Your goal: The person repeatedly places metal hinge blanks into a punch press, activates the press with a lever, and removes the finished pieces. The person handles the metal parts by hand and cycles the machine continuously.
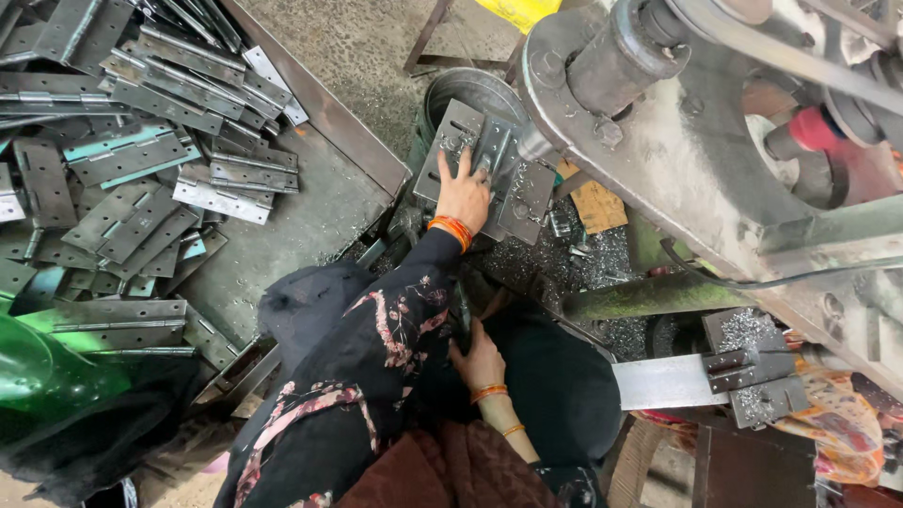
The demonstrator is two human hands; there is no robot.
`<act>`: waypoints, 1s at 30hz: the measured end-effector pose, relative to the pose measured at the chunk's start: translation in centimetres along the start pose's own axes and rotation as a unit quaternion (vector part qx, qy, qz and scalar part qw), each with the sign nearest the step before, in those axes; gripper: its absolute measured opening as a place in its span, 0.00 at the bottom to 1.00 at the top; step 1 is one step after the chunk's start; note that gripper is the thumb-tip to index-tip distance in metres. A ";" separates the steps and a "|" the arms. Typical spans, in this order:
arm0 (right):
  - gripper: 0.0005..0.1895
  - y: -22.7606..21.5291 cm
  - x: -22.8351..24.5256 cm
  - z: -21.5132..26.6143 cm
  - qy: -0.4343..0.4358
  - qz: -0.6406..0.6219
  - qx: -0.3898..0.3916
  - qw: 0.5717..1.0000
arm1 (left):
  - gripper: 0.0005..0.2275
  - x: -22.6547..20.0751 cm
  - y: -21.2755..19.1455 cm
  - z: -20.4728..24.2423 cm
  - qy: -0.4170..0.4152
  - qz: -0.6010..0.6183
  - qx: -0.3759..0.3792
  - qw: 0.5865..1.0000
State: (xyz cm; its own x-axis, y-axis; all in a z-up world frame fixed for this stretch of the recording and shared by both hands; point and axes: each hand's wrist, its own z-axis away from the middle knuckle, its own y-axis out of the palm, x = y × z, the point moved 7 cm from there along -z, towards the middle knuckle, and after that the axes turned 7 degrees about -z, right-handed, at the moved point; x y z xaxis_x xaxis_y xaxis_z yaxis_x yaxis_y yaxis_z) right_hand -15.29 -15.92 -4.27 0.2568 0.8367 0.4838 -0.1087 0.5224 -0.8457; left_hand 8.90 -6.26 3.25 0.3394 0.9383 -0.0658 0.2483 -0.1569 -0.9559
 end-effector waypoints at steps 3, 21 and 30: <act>0.37 0.5 -0.8 0.4 0.042 0.010 0.027 0.999 | 0.16 -0.4 -0.9 1.6 0.019 -0.029 -0.011 0.999; 0.41 2.5 -2.5 -0.8 0.002 0.008 -0.003 1.000 | 0.19 0.5 -0.1 0.2 -0.017 -0.028 0.036 0.999; 0.36 -2.3 -2.9 -3.0 -0.062 -0.026 0.067 0.996 | 0.16 3.6 -4.9 3.6 -0.071 0.102 -0.055 0.991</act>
State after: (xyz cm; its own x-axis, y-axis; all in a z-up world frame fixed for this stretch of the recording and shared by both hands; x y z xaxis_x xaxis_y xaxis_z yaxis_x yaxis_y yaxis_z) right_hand -12.93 -20.08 -4.39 0.1462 0.8179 0.5565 -0.2272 0.5753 -0.7858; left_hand 5.61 -1.01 6.65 0.2647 0.9158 -0.3020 0.2877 -0.3739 -0.8817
